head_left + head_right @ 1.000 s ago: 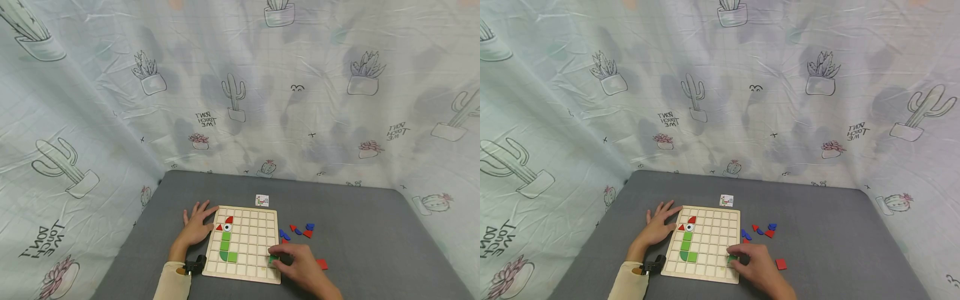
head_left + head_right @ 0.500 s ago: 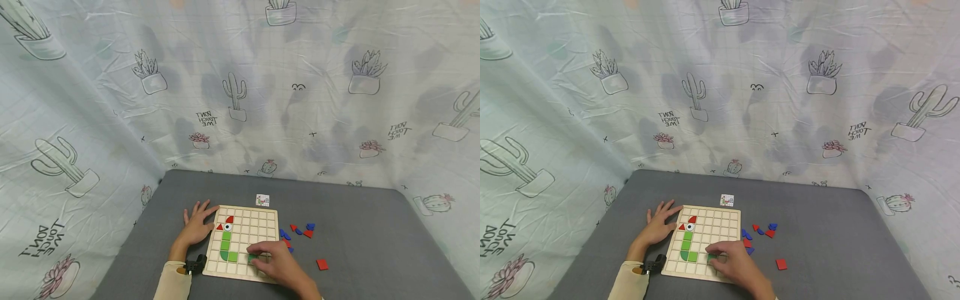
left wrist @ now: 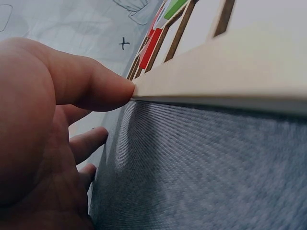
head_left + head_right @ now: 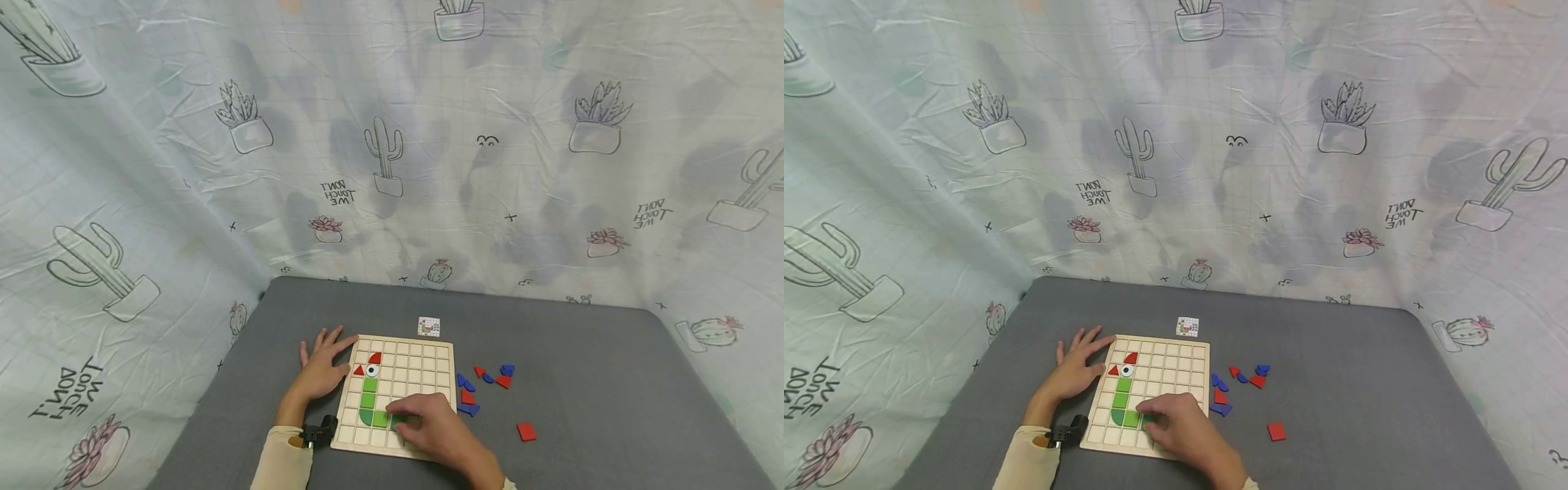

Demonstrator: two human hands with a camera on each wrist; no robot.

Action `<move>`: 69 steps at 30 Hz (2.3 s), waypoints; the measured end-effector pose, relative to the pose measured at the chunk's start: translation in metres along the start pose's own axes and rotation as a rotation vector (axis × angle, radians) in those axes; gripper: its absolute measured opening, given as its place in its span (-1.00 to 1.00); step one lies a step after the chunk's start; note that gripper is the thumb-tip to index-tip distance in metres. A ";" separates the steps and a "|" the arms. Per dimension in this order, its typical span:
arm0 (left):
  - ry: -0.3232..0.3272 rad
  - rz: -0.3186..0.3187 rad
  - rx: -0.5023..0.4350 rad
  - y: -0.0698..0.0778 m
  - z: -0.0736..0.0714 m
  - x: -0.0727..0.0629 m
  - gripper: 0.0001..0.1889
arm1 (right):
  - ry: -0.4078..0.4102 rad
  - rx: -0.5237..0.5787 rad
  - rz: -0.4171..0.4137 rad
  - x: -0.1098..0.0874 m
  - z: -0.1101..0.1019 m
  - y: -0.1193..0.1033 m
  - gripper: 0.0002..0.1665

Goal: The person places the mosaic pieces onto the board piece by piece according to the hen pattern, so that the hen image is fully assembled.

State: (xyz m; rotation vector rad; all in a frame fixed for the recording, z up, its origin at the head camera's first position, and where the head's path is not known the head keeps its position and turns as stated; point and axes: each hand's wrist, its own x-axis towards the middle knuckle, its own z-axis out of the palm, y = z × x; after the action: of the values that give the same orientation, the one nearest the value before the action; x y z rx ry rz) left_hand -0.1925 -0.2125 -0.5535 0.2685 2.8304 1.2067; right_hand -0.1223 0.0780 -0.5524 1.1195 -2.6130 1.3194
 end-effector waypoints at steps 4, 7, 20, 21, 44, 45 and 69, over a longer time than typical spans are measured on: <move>0.003 0.002 -0.002 0.001 0.000 0.000 -0.35 | -0.015 -0.036 0.009 0.002 0.002 -0.002 -0.63; 0.002 0.001 -0.001 0.002 0.000 0.000 -0.35 | -0.021 -0.047 0.024 0.003 0.003 -0.002 -0.63; 0.008 -0.004 0.009 0.001 0.002 0.001 -0.36 | 0.015 -0.073 -0.023 0.005 0.003 -0.001 -0.63; 0.010 -0.004 0.012 0.000 0.002 0.001 -0.36 | 0.013 -0.071 -0.022 0.005 0.003 -0.001 -0.63; -0.007 -0.008 -0.002 0.002 0.000 0.000 -0.35 | 0.177 0.020 0.079 -0.028 -0.037 0.013 -0.66; -0.006 -0.008 -0.001 0.002 0.000 0.000 -0.35 | 0.191 0.005 0.086 -0.032 -0.040 0.015 -0.66; 0.008 -0.005 0.005 0.001 0.002 0.002 -0.35 | 0.450 -0.270 0.390 -0.098 -0.119 0.059 -0.57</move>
State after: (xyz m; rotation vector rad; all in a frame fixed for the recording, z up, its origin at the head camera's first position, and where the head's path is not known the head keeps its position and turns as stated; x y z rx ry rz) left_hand -0.1936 -0.2102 -0.5540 0.2569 2.8397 1.2031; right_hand -0.1197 0.2429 -0.5465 0.2437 -2.6166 1.0546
